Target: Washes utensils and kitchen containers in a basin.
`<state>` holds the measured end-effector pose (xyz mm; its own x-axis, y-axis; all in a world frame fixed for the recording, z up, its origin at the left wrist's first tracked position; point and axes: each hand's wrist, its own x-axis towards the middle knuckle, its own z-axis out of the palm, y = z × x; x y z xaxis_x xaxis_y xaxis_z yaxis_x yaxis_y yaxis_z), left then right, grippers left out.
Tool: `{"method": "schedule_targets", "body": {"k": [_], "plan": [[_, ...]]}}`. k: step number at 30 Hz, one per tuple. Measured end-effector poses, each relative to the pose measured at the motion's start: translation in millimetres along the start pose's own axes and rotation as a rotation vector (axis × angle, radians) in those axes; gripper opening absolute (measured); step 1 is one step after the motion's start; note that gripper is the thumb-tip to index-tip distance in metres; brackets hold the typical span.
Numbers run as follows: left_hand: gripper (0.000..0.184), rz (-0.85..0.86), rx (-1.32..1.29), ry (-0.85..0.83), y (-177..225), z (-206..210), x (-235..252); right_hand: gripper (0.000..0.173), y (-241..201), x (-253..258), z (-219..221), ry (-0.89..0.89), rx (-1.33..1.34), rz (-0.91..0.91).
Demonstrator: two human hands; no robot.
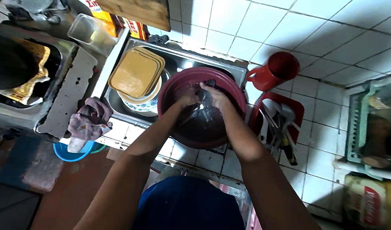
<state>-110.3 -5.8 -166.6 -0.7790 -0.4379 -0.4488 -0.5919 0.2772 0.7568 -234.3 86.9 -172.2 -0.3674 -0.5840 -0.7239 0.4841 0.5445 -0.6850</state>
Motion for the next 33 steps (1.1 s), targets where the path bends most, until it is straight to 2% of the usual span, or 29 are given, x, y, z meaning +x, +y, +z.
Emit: {"method": "schedule_targets", "body": {"k": [3, 5, 6, 9, 11, 14, 17, 19, 22, 24, 26, 29, 31, 33], "plan": [[0.038, 0.035, -0.045, 0.012, 2.6, -7.0, -1.8, 0.048, -2.1, 3.0, -2.4, -0.148, 0.067, 0.009], [0.036, 0.001, -0.127, 0.036, 5.6, -6.7, -0.7, 0.037, 3.1, 11.5, -2.8, -0.129, 0.04, -0.037], [0.036, -0.027, -0.18, 0.052, 5.5, -4.8, 0.9, 0.037, 6.2, 14.2, -2.5, -0.065, 0.0, -0.055], [0.033, -0.054, -0.319, 0.075, 1.2, -1.3, 3.4, 0.053, 11.2, 17.2, -2.9, 0.043, -0.15, -0.069], [0.043, -0.063, -0.269, 0.131, -1.8, 0.0, 6.2, 0.058, 9.2, 9.7, -1.0, 0.062, -0.237, -0.037], [0.057, -0.114, 0.038, 0.265, 15.0, -0.3, -5.8, 0.052, 9.6, 6.4, 0.7, 0.059, -0.239, -0.023], [0.088, -0.22, 0.311, 0.317, 25.7, -2.1, -13.9, 0.046, 10.5, 7.6, -1.7, 0.043, -0.191, -0.035], [0.1, -0.278, 0.377, 0.225, 25.7, -2.3, -16.5, 0.049, 11.0, 11.5, -3.7, 0.037, -0.175, -0.055], [0.081, -0.194, 0.173, 0.023, 4.9, -6.1, -12.0, 0.052, 9.9, 12.1, -1.7, 0.073, -0.139, -0.071], [0.062, -0.041, -0.08, -0.118, 5.4, -10.2, -17.4, 0.042, 10.1, 6.3, 2.2, 0.103, -0.109, -0.068], [0.062, 0.038, -0.125, -0.246, 5.8, -9.7, -20.2, 0.05, 11.9, 8.8, 4.5, 0.107, -0.065, -0.033], [0.084, -0.008, 0.088, -0.275, 5.4, 7.9, -16.4, 0.055, 16.3, 17.1, 4.7, 0.11, -0.038, 0.002], [0.074, -0.088, 0.186, -0.238, 9.4, 16.6, -16.2, 0.051, 15.7, 15.9, 5.6, 0.12, -0.026, 0.002], [0.061, -0.158, 0.155, -0.192, 9.4, 19.3, -15.2, 0.05, 10.4, 9.7, 6.4, 0.141, -0.02, 0.016]]}}
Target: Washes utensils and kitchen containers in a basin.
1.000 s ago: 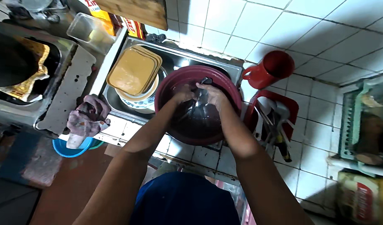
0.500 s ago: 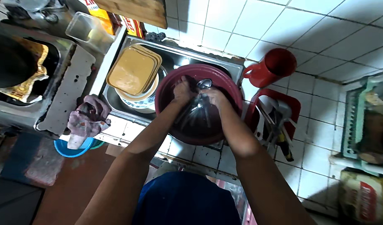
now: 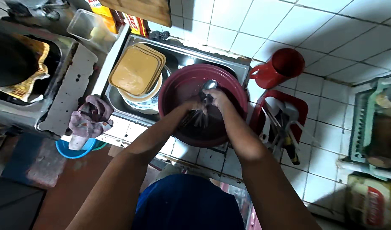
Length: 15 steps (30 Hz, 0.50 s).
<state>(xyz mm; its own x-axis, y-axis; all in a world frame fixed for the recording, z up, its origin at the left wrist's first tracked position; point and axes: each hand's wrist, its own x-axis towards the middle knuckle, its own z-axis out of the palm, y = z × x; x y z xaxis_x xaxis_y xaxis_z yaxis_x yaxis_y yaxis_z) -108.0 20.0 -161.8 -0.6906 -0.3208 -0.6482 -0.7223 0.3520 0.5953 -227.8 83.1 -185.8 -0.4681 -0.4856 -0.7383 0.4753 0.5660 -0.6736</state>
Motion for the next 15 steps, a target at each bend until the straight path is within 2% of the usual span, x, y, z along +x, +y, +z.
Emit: {"method": "schedule_targets", "body": {"k": [3, 5, 7, 9, 11, 15], "plan": [[0.062, -0.035, -0.148, 0.033, 6.6, -6.8, -4.7, 0.057, -9.1, -11.8, -5.7, -0.031, 0.038, 0.036], [0.061, 0.027, -0.324, -0.001, 0.3, -9.9, 0.8, 0.065, -9.5, -13.2, -8.8, -0.065, 0.09, 0.017], [0.053, -0.017, -0.492, -0.055, -1.1, -11.4, -2.3, 0.069, -9.4, -13.7, -7.7, -0.072, 0.163, 0.015], [0.046, -0.055, -0.62, -0.076, -0.9, -9.3, -4.0, 0.065, -8.0, -13.4, -4.1, -0.049, 0.274, 0.004], [0.047, -0.072, -0.649, -0.037, 0.7, -8.0, -5.0, 0.059, -6.4, -13.3, -1.8, -0.02, 0.322, -0.026], [0.049, 0.001, -0.699, -0.041, 0.2, -9.1, -6.3, 0.044, -3.9, -14.7, 3.3, 0.031, 0.32, -0.054]]}}
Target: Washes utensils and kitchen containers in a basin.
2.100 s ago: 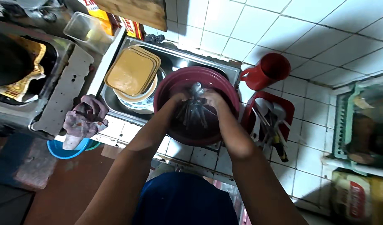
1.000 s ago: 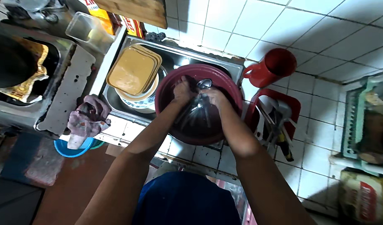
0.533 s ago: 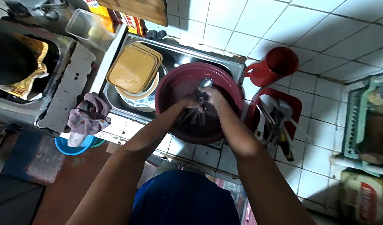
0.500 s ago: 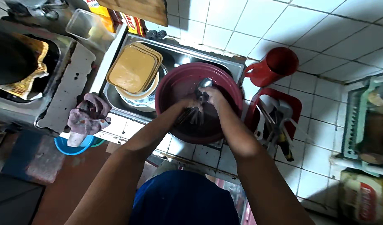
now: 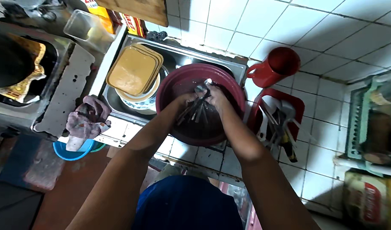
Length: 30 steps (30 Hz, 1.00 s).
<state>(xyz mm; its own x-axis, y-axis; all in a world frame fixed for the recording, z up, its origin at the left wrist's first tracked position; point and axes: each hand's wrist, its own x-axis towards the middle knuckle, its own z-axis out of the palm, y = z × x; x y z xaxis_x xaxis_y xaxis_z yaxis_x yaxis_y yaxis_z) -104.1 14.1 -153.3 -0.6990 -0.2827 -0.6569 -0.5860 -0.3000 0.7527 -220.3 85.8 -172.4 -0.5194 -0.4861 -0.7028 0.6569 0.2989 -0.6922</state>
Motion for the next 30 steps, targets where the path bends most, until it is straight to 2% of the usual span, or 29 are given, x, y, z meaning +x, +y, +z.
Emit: {"method": "schedule_targets", "body": {"k": [4, 8, 10, 11, 13, 14, 16, 17, 20, 21, 24, 26, 28, 30], "plan": [[0.037, 0.008, -0.032, -0.113, -1.1, -9.0, 7.3, 0.043, -2.0, -4.9, 0.8, 0.007, -0.018, 0.01], [0.013, -0.05, -0.067, -0.04, 1.3, -5.3, 8.2, 0.046, -4.9, -3.9, -1.7, -0.194, -0.08, -0.004], [0.022, -0.045, 0.03, 0.061, 1.0, -5.8, 7.9, 0.046, -5.2, -0.7, -1.6, -0.263, -0.116, -0.011], [0.033, -0.028, 0.13, 0.087, -0.1, -8.2, 10.5, 0.05, -4.8, 2.4, -1.7, -0.261, -0.115, -0.01], [0.053, -0.028, 0.309, 0.102, 1.9, -11.7, 12.7, 0.054, -3.1, 8.6, -3.5, -0.201, -0.117, -0.012], [0.056, -0.051, 0.378, 0.102, 4.1, -11.4, 12.0, 0.052, -0.9, 11.9, -4.5, -0.151, -0.118, -0.023], [0.055, -0.083, 0.479, 0.119, 5.1, -9.2, 12.3, 0.046, 4.8, 17.7, -6.5, -0.029, -0.166, -0.064], [0.054, -0.068, 0.536, 0.124, 4.2, -8.1, 13.1, 0.05, 4.1, 16.6, -5.7, 0.007, -0.196, -0.07], [0.062, 0.015, 0.754, 0.188, -4.2, -3.2, 15.2, 0.076, -2.5, 3.2, 1.2, -0.022, -0.298, -0.043], [0.059, 0.006, 0.839, 0.234, -3.1, 2.6, 10.7, 0.078, -2.3, -1.5, 3.3, -0.055, -0.358, -0.055], [0.047, -0.041, 1.002, 0.301, 6.8, 15.6, -2.6, 0.067, 2.4, -4.8, 9.7, -0.063, -0.45, -0.075], [0.05, -0.044, 0.939, 0.281, 4.5, 4.3, 4.5, 0.055, 1.5, 1.6, 11.1, -0.046, -0.385, -0.039], [0.062, -0.053, 0.727, 0.193, 4.0, -11.4, 12.5, 0.044, -2.3, 6.0, 5.0, -0.071, -0.296, -0.023], [0.059, -0.059, 0.501, 0.096, 5.5, -17.5, 13.4, 0.037, -6.4, 6.1, -3.6, -0.151, -0.199, -0.041]]}}
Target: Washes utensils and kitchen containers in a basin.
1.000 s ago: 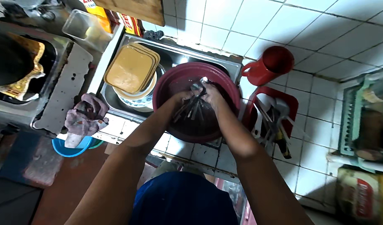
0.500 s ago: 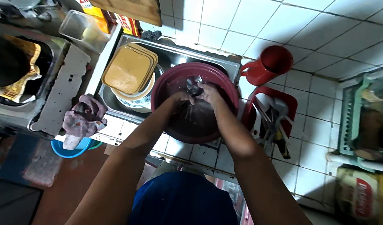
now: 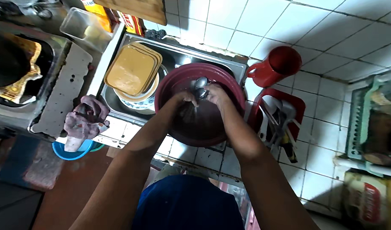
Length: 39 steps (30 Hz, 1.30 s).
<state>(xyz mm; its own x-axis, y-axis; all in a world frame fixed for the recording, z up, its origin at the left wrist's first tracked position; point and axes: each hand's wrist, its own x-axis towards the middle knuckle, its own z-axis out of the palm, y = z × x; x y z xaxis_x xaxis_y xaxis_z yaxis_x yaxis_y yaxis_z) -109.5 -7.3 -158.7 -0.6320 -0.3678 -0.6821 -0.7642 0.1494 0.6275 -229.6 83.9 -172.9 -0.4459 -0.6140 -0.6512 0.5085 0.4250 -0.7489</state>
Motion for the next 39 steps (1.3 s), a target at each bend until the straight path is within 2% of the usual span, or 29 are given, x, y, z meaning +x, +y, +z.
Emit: {"method": "schedule_targets", "body": {"k": [2, 5, 7, 8, 10, 11, 12, 13, 14, 17, 19, 21, 23, 26, 29, 31, 33, 35, 37, 39], "plan": [[0.057, 0.031, -0.165, -0.075, -1.6, -2.5, -3.6, 0.037, -1.0, 0.0, -3.5, -0.025, 0.003, -0.051], [0.05, 0.026, -0.23, -0.166, 1.2, -3.8, -8.3, 0.034, 6.9, 10.3, -5.3, 0.136, -0.175, -0.147], [0.045, -0.014, -0.249, -0.145, 2.8, -0.8, -8.3, 0.046, 11.8, 15.3, -7.9, 0.211, -0.257, -0.188], [0.042, -0.035, -0.248, -0.101, 1.6, 2.0, -5.6, 0.047, 11.4, 15.0, -7.6, 0.195, -0.238, -0.181], [0.043, -0.045, -0.211, -0.027, -4.7, 4.8, 3.1, 0.041, 4.9, 9.0, -7.8, 0.018, -0.119, -0.113], [0.046, -0.075, -0.183, 0.011, -3.6, 4.1, 2.0, 0.043, 0.6, 4.8, -8.3, -0.08, -0.105, -0.087], [0.046, -0.113, -0.152, 0.032, -1.6, 2.8, 0.4, 0.054, -1.9, 1.4, -8.5, -0.133, -0.134, -0.076], [0.042, -0.119, -0.122, 0.03, -1.5, 1.8, 0.3, 0.061, -1.4, 0.3, -8.7, -0.138, -0.181, -0.083], [0.04, -0.104, -0.12, 0.0, -1.1, 0.3, 0.7, 0.059, 0.5, 1.5, -9.1, -0.098, -0.238, -0.092], [0.029, 0.033, -0.264, -0.112, -0.8, 0.4, -0.2, 0.038, 5.7, 8.6, -8.9, 0.115, -0.425, -0.083], [0.022, 0.033, -0.359, -0.125, -4.3, 5.3, 2.6, 0.04, 6.7, 8.3, -7.9, 0.196, -0.43, -0.077], [0.018, 0.013, -0.413, -0.115, -6.6, 7.1, 6.2, 0.047, 4.8, 8.1, -7.6, 0.178, -0.323, -0.067], [0.016, 0.001, -0.386, -0.121, -7.7, 2.3, 7.8, 0.044, 2.6, 6.3, -8.8, 0.092, -0.19, -0.047], [0.022, -0.015, -0.406, -0.135, -8.6, -2.5, 5.6, 0.044, 0.3, 3.5, -10.0, -0.021, -0.122, -0.029], [0.03, -0.034, -0.497, -0.146, -8.6, 2.7, 4.8, 0.038, 5.9, 9.6, -9.1, 0.11, -0.406, -0.061], [0.032, -0.006, -0.492, -0.14, -13.5, 8.9, 10.0, 0.044, 10.2, 10.3, -7.7, 0.178, -0.514, -0.071], [0.036, 0.014, -0.46, -0.089, -11.6, 11.7, 6.0, 0.054, 11.4, 12.2, -8.0, 0.16, -0.375, -0.076], [0.04, 0.04, -0.364, -0.058, -12.4, 8.9, 7.9, 0.065, 4.8, 9.5, -6.8, 0.036, -0.171, -0.045], [0.032, 0.09, -0.264, -0.103, -11.7, 4.2, 9.4, 0.057, 1.4, 5.0, -5.6, -0.051, -0.151, -0.075], [0.038, 0.089, -0.186, -0.163, -7.4, 1.9, 7.4, 0.056, 5.4, 5.1, -7.5, -0.023, -0.223, -0.079]]}}
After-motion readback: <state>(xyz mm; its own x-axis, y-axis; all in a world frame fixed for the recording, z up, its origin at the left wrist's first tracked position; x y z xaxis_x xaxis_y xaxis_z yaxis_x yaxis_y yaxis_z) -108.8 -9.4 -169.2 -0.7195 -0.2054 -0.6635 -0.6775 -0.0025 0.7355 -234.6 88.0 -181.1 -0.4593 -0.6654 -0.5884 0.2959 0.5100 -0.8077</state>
